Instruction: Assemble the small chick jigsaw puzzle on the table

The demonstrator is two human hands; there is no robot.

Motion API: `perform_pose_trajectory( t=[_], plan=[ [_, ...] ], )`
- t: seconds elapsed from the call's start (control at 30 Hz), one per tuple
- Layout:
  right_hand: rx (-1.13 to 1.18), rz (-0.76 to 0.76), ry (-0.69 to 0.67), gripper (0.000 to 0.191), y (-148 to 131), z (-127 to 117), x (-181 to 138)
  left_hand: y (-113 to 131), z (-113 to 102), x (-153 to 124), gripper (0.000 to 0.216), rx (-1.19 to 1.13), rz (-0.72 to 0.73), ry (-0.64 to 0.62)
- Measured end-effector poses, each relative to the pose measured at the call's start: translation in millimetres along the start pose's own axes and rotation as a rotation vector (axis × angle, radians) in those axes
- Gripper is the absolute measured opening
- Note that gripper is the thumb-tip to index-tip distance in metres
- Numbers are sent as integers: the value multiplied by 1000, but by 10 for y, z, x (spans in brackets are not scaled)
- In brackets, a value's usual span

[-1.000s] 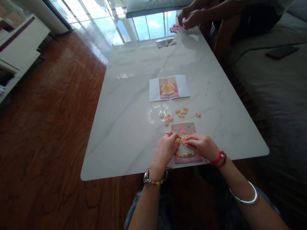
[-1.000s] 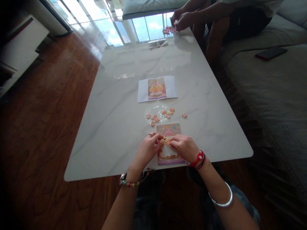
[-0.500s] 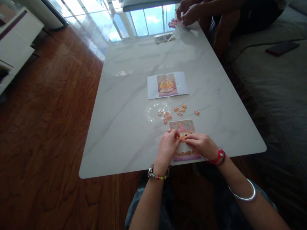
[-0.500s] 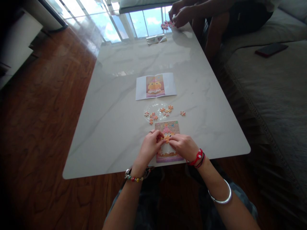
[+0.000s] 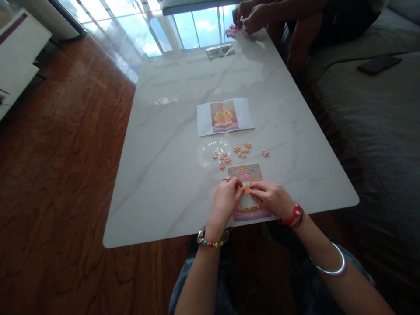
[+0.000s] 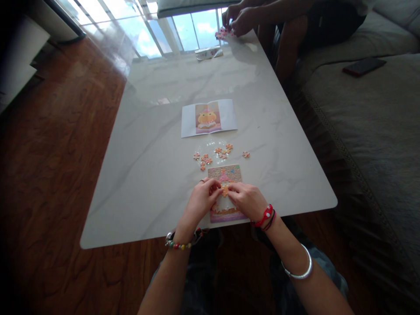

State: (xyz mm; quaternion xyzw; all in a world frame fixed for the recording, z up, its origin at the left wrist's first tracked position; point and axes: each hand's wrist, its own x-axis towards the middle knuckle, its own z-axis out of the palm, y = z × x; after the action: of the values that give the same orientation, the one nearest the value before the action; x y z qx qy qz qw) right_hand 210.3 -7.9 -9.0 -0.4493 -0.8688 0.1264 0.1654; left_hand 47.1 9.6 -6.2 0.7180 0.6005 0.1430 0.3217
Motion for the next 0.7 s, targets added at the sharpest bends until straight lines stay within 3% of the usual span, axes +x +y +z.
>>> perform_pose_trajectory(
  t=[0.3, 0.53, 0.7],
  plan=[
    [-65, 21, -59, 18, -62, -41, -11, 111, 46, -5, 7, 87, -123, 25],
    [49, 159, 21, 25, 135, -51, -52, 24, 16, -32, 11, 24, 19, 23],
    [79, 169, 13, 21, 196, 15, -35, 16, 29, -3, 14, 32, -18, 39]
  ],
)
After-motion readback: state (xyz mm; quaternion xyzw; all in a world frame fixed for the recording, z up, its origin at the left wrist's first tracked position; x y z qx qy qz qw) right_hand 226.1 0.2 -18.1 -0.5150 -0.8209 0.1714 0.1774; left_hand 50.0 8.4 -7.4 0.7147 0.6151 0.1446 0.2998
